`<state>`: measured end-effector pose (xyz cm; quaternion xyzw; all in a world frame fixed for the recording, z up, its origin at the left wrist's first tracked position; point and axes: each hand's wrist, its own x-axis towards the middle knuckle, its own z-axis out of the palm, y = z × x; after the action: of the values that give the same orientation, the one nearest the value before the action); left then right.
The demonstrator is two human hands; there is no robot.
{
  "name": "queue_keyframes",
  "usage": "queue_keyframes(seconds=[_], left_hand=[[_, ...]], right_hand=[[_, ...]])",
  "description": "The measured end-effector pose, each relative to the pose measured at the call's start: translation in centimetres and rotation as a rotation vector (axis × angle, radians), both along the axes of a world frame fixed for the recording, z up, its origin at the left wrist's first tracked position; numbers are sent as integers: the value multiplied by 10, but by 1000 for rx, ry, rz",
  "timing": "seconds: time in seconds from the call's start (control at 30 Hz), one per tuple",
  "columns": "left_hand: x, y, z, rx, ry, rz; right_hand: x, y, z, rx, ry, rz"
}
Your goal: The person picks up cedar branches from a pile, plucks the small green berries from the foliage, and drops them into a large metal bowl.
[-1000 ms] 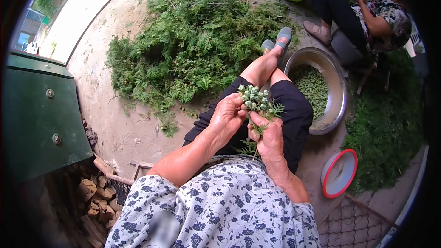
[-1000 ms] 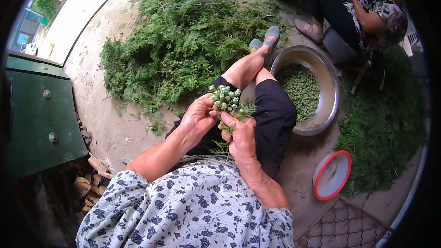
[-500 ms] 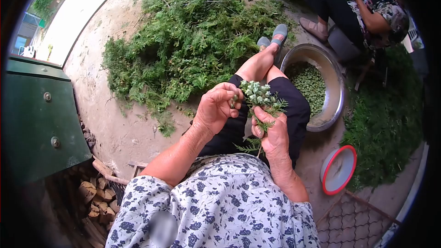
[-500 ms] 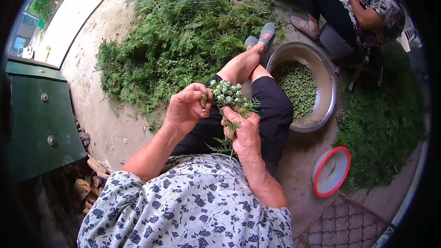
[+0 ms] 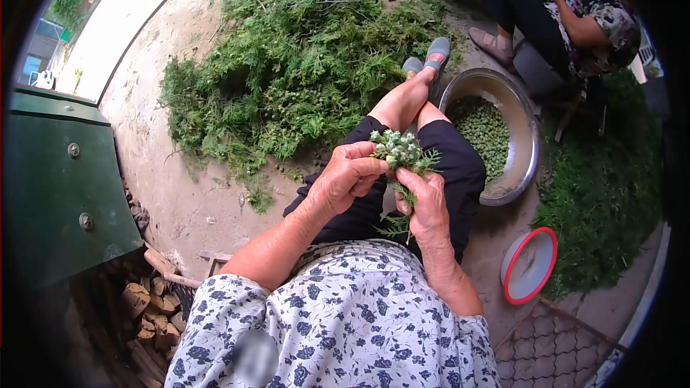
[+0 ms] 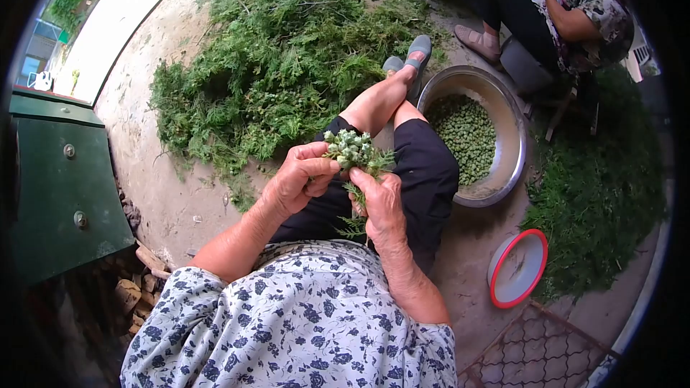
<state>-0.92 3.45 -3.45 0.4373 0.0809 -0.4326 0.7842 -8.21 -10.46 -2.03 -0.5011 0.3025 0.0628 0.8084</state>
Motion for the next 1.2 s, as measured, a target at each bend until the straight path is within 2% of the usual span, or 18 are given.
queue_keyframes(seconds=[0.13, 0.3, 0.37, 0.43, 0.47, 0.57, 0.73, 0.8, 0.83, 0.93, 1.07, 1.13, 1.2], left_hand=[[-5, -7, 12, 158, -96, -61], [-10, -6, -5, 63, -20, 16], [-11, -3, -15, -112, 93, 35], [-10, -4, -21, -185, 143, 25], [-10, -4, -21, -257, 194, 18], [-11, -4, -12, -191, 196, 60], [-7, 5, -15, -168, 173, 74], [-9, 7, -19, -113, 77, 114], [-10, 6, -14, -96, 132, 152], [-12, 5, -10, -95, 192, 224], [-22, 0, -9, -20, 47, 90], [-28, -7, -3, 41, -2, 90], [-29, -11, -4, 57, -21, 106]], right_hand=[[0, 0, 0, -69, -6, -2], [0, 6, 5, -63, 10, -51], [-1, 5, 1, -49, -3, -69], [-3, -1, -7, 213, -81, 32], [-3, -3, -7, 213, -82, 32], [-1, -4, -5, 211, -77, 75], [1, 1, 3, -34, -41, 9], [0, 3, -4, -125, -101, 4], [-1, 4, -8, -217, -161, 1], [-2, -1, -11, -239, -116, 5], [-2, -2, -17, -406, -150, -21], [-1, -1, -21, -599, -283, -37], [-2, -1, -20, -667, -308, -16]])
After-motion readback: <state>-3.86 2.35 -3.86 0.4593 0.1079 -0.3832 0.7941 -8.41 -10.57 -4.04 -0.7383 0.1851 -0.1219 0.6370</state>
